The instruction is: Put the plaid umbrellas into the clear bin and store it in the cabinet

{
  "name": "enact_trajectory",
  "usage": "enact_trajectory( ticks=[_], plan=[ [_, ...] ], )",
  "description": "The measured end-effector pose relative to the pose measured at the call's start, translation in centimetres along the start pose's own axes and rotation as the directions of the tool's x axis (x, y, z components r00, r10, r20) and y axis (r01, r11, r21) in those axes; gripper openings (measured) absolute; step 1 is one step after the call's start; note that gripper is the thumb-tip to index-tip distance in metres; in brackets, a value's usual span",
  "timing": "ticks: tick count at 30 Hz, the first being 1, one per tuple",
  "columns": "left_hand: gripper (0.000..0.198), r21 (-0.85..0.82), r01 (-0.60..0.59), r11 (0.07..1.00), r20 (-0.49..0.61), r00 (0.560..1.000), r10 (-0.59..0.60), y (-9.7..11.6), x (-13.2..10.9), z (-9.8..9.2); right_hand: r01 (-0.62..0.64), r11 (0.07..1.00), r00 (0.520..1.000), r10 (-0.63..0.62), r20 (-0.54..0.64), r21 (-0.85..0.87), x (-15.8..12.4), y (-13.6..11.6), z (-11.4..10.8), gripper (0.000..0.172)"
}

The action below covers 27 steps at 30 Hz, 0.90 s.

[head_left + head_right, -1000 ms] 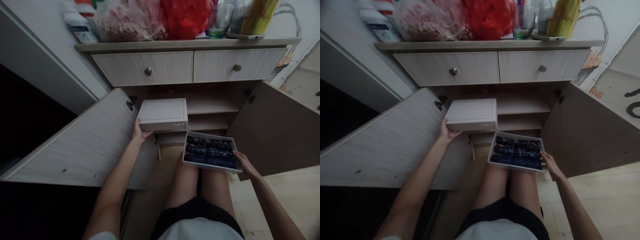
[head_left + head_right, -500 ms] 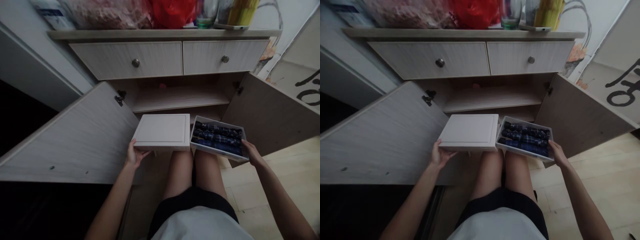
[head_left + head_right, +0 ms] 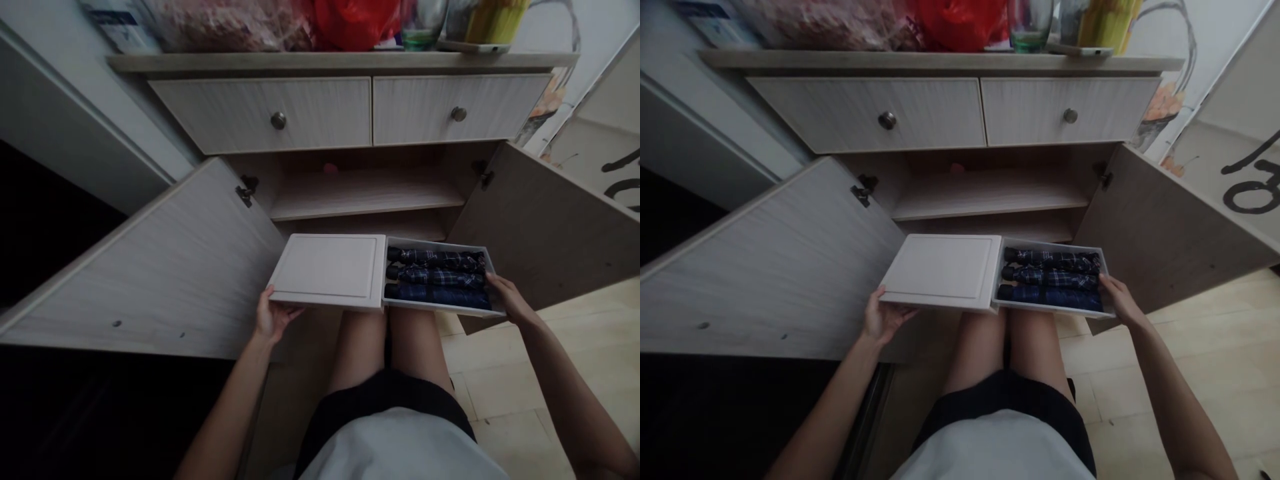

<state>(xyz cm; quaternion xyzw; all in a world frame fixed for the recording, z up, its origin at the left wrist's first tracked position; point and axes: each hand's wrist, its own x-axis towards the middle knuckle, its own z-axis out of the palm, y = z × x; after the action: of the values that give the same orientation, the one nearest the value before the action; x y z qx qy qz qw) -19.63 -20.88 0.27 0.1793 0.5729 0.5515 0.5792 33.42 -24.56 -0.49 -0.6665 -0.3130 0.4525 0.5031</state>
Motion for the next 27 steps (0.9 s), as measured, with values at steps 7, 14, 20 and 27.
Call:
enact_trajectory(
  ticks=[7, 14, 20, 27],
  plan=[
    [0.039, -0.026, 0.001, 1.000, -0.001, 1.000, -0.001, 0.1, -0.7, 0.5, 0.015, 0.998, 1.000, -0.014, 0.014, -0.057, -0.2, -0.1, 0.1, 0.045],
    [0.042, -0.002, 0.015, 1.000, -0.014, 1.000, -0.015, -1.7, -2.3, 2.5, 0.017, 0.999, 0.996, -0.015, 0.085, -0.031, -0.2, 0.1, 2.5, 0.061],
    [0.039, -0.017, 0.027, 0.999, -0.034, 0.999, -0.028, -4.1, -3.7, 3.9, 0.012, 1.000, 0.982, -0.010, 0.187, -0.014, -0.6, 0.0, 5.4, 0.064],
    [0.035, -0.062, 0.041, 0.997, -0.035, 0.998, -0.043, -6.8, -5.1, 5.2, 0.040, 0.997, 0.968, -0.023, 0.249, -0.064, 0.1, -0.3, 8.0, 0.066]
  ],
)
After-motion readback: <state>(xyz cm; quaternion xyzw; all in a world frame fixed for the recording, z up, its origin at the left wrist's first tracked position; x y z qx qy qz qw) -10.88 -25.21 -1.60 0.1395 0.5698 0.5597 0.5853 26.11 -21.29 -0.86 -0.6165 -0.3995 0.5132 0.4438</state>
